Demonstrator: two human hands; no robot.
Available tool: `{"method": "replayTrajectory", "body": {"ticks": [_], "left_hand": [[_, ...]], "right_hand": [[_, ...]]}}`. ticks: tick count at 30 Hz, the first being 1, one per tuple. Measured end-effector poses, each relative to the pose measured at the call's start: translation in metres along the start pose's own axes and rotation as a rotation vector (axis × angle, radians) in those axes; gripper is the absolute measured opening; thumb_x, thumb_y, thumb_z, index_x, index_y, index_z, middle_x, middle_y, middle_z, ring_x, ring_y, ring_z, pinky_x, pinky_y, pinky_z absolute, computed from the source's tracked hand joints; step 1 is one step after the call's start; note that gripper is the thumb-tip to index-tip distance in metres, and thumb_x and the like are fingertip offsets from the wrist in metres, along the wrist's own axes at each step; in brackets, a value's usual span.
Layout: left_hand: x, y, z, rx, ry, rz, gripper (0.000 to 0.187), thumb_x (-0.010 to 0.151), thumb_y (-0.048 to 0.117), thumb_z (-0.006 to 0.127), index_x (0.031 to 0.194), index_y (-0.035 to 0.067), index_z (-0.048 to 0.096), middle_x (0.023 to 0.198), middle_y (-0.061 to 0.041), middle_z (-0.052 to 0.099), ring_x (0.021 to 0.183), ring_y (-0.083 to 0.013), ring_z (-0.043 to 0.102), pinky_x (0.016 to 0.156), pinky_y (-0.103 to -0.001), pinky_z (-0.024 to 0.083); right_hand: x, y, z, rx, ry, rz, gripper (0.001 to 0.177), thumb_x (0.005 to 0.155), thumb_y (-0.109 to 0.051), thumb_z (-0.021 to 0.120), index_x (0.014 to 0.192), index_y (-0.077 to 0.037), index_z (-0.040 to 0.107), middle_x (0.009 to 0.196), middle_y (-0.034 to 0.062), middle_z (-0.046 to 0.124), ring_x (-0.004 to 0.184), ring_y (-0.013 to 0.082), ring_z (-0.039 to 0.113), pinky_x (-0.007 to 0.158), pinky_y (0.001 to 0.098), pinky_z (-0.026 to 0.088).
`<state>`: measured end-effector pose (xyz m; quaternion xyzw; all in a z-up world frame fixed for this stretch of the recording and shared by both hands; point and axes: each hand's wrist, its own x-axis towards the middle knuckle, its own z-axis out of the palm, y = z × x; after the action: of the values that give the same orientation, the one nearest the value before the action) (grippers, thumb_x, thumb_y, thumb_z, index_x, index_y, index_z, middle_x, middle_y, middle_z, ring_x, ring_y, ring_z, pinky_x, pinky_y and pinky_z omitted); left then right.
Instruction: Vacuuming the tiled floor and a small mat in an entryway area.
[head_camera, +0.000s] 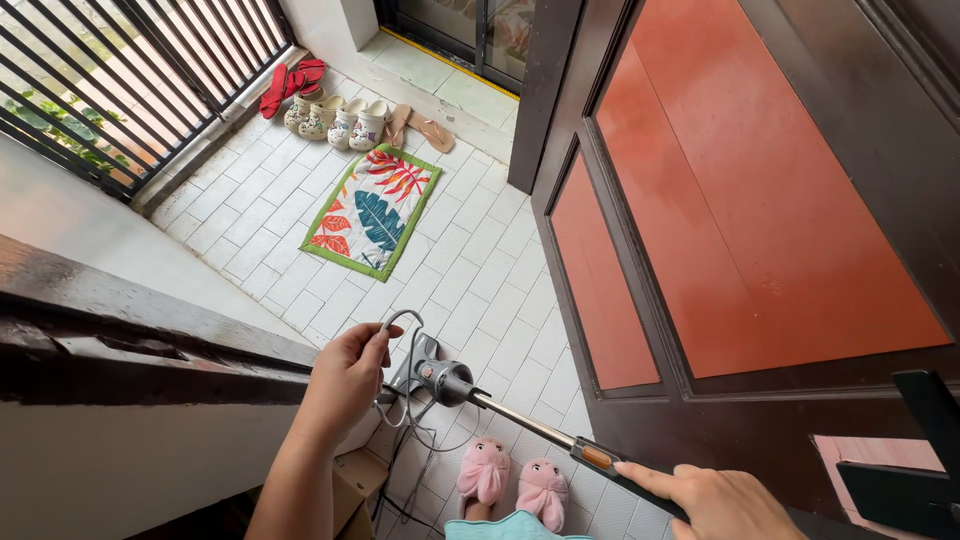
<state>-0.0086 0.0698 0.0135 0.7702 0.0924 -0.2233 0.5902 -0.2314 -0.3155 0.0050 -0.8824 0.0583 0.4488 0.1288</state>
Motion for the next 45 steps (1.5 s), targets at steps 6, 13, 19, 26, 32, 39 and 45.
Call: {"method": "replayTrajectory", "body": {"ticks": [6, 13, 19, 26, 32, 39, 45], "left_hand": [[-0.002, -0.003, -0.001, 0.019, -0.005, -0.021, 0.029, 0.101, 0.020, 0.055, 0.111, 0.003, 0.075, 0.068, 0.001, 0.054, 0.051, -0.0058, 0.044, 0.046, -0.024, 0.038], [0.007, -0.008, 0.006, 0.030, -0.063, 0.024, 0.028, 0.100, 0.021, 0.055, 0.108, 0.002, 0.074, 0.069, 0.000, 0.054, 0.051, -0.0071, 0.046, 0.046, -0.025, 0.040], [-0.006, 0.004, 0.014, 0.078, -0.078, 0.021, 0.027, 0.100, 0.021, 0.055, 0.107, 0.004, 0.074, 0.071, 0.000, 0.054, 0.052, -0.0073, 0.047, 0.047, -0.025, 0.039], [-0.034, -0.011, 0.038, 0.007, -0.025, 0.068, 0.027, 0.101, 0.022, 0.056, 0.108, 0.004, 0.075, 0.071, 0.001, 0.055, 0.053, -0.0053, 0.042, 0.047, -0.024, 0.034], [-0.088, -0.027, 0.064, 0.016, 0.062, 0.042, 0.026, 0.100, 0.021, 0.056, 0.109, 0.006, 0.075, 0.070, 0.002, 0.055, 0.053, -0.0052, 0.043, 0.047, -0.024, 0.035], [-0.128, -0.042, 0.076, 0.001, 0.122, 0.017, 0.027, 0.100, 0.021, 0.056, 0.109, 0.006, 0.076, 0.070, 0.002, 0.056, 0.054, -0.0052, 0.046, 0.048, -0.024, 0.039], [-0.134, -0.044, 0.079, 0.003, 0.119, 0.003, 0.027, 0.100, 0.021, 0.056, 0.108, 0.005, 0.076, 0.070, 0.001, 0.056, 0.053, -0.0057, 0.047, 0.048, -0.024, 0.039]], "right_hand": [[0.026, 0.071, 0.073, 0.063, -0.081, 0.011, 0.062, 0.093, -0.033, 0.063, 0.151, -0.046, 0.048, 0.090, 0.0045, 0.072, 0.080, 0.0051, 0.074, 0.073, 0.0208, 0.054], [0.030, 0.143, 0.144, -0.005, -0.017, -0.176, 0.052, 0.098, -0.048, 0.058, 0.149, -0.043, 0.054, 0.097, -0.0007, 0.078, 0.083, 0.0024, 0.079, 0.081, 0.0190, 0.058], [0.029, 0.146, 0.135, -0.102, -0.136, -0.117, 0.053, 0.099, -0.051, 0.053, 0.152, -0.048, 0.050, 0.101, -0.0030, 0.077, 0.086, 0.0032, 0.079, 0.082, 0.0201, 0.060], [-0.005, 0.121, 0.092, -0.073, -0.173, -0.025, 0.058, 0.096, -0.050, 0.062, 0.153, -0.051, 0.051, 0.098, 0.0004, 0.078, 0.089, 0.0079, 0.078, 0.084, 0.0238, 0.058], [-0.005, 0.123, 0.112, -0.007, -0.111, -0.250, 0.063, 0.098, -0.041, 0.060, 0.159, -0.045, 0.045, 0.084, 0.0059, 0.073, 0.079, 0.0131, 0.076, 0.079, 0.0265, 0.054], [-0.019, 0.221, 0.137, -0.105, -0.086, -0.312, 0.057, 0.097, -0.042, 0.063, 0.153, -0.046, 0.054, 0.077, -0.0013, 0.073, 0.070, 0.0083, 0.076, 0.063, 0.0271, 0.057], [-0.015, 0.228, 0.136, -0.287, -0.165, -0.504, 0.048, 0.104, -0.044, 0.057, 0.152, -0.040, 0.051, 0.073, 0.0053, 0.064, 0.062, 0.0107, 0.067, 0.053, 0.0223, 0.052]]}}
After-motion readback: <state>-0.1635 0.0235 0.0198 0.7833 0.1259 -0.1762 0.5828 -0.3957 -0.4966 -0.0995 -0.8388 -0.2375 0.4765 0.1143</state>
